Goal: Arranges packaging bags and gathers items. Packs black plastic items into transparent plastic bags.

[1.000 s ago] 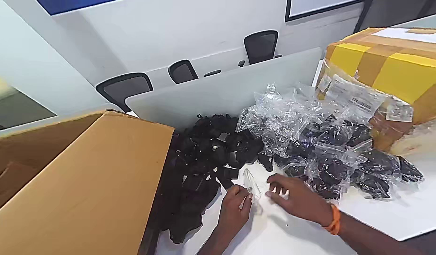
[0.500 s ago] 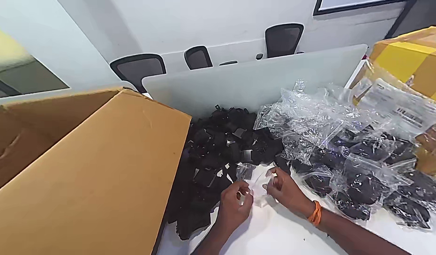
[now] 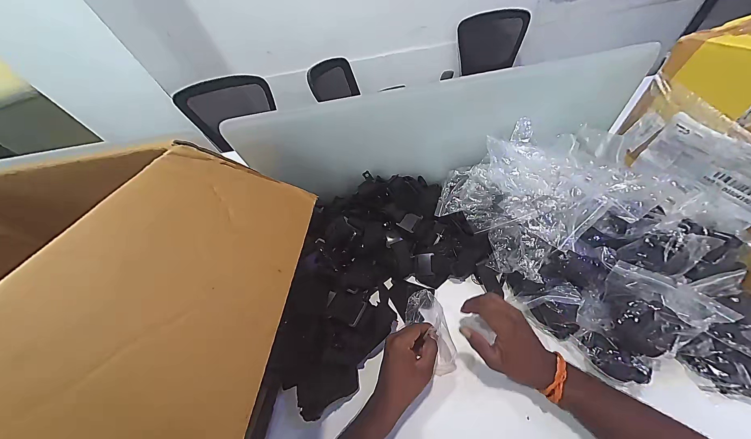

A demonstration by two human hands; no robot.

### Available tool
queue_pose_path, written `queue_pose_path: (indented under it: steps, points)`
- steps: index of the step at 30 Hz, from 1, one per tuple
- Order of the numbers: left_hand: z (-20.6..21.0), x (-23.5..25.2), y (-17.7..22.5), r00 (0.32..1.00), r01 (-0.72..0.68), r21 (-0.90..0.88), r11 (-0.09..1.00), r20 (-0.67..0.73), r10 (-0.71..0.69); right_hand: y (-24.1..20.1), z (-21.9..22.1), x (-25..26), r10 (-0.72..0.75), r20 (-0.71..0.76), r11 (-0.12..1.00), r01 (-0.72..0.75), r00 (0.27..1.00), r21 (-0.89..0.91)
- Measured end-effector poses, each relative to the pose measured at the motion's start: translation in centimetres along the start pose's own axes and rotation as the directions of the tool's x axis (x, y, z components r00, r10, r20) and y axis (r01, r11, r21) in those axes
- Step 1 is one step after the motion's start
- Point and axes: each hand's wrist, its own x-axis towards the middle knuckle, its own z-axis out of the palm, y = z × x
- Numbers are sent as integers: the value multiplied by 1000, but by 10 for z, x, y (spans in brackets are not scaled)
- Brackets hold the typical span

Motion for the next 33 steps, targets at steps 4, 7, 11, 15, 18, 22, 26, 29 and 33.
queue_pose_path:
  steps: [4, 7, 11, 15, 18, 22, 26, 29, 33]
  points:
    - [-2, 2, -1, 1000, 2, -15, 1000, 26, -1, 11, -1, 9, 79, -42, 991, -83, 996, -105]
    - [-1, 3, -3, 1000, -20, -8, 1000, 9, 20, 1, 2, 6, -20, -77, 1000, 19, 997, -6]
    - [-3, 3, 4, 1000, 10, 37, 999, 19, -10, -9, 6, 9, -136, -101, 989, 129, 985, -73]
    - [-9, 3, 16, 975, 101, 89, 991, 189, -116, 1, 8, 22, -63, 16, 980, 65, 998, -189]
    - [-15, 2, 14, 921, -141, 81, 987, 377, 100, 0, 11, 35, -127, 65, 975, 137, 990, -175]
    - [-12, -1, 13, 742, -321, -114, 940, 587, 325, -11, 18, 67, -121, 113, 972, 141, 986, -187]
    - [-12, -1, 12, 655, -311, -224, 924, 654, 379, -25, 30, 99, -112, 273, 982, 149, 955, -117]
    - [-12, 0, 8, 650, -305, -260, 916, 646, 400, -47, 46, 108, -320, 312, 946, 318, 895, 58]
    - [-25, -1, 27, 629, -207, -141, 968, 739, 242, -96, 56, 117, -372, 407, 924, 376, 834, 74]
